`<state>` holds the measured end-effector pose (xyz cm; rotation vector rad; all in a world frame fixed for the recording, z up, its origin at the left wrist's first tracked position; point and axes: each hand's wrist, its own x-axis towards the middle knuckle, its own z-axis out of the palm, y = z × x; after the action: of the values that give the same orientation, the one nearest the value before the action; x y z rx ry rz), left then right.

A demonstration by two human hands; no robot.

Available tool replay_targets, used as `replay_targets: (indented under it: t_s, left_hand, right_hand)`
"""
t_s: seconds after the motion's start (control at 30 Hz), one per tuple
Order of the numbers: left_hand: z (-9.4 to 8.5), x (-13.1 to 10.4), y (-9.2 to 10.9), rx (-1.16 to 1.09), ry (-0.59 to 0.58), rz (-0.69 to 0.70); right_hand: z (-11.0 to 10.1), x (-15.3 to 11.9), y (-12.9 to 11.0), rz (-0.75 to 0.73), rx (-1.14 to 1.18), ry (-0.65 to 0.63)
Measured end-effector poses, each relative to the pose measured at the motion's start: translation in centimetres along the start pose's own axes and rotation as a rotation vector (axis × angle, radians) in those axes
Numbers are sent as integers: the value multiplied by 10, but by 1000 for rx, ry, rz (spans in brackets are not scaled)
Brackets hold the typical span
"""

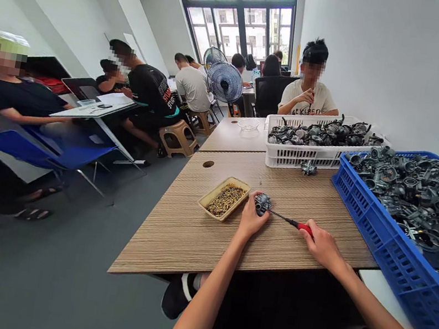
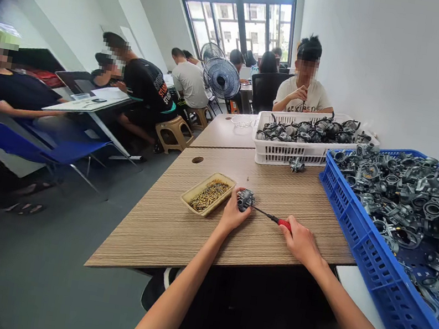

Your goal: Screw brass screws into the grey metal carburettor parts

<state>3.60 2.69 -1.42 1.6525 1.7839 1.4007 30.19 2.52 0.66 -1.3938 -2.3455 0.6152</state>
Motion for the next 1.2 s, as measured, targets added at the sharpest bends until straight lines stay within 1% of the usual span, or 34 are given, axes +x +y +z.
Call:
replay_targets:
  t_s: [0.27,0.4,0.57,1.2]
  left_hand:
    - [-1,0,2,11,-9,-8]
    - [-1,1,1,15,-10,-5]
    - [0,0,-1,14,-7,-1]
    - [-1,1,2,25,-28,-8]
  right_hand:
    - [1,0,0,-4,-43,-9]
    - [2,-1,1,-25,-30,12]
    - [4,0,3,-6,-18,13]
    - [-2,0,-2,11,-48,-20]
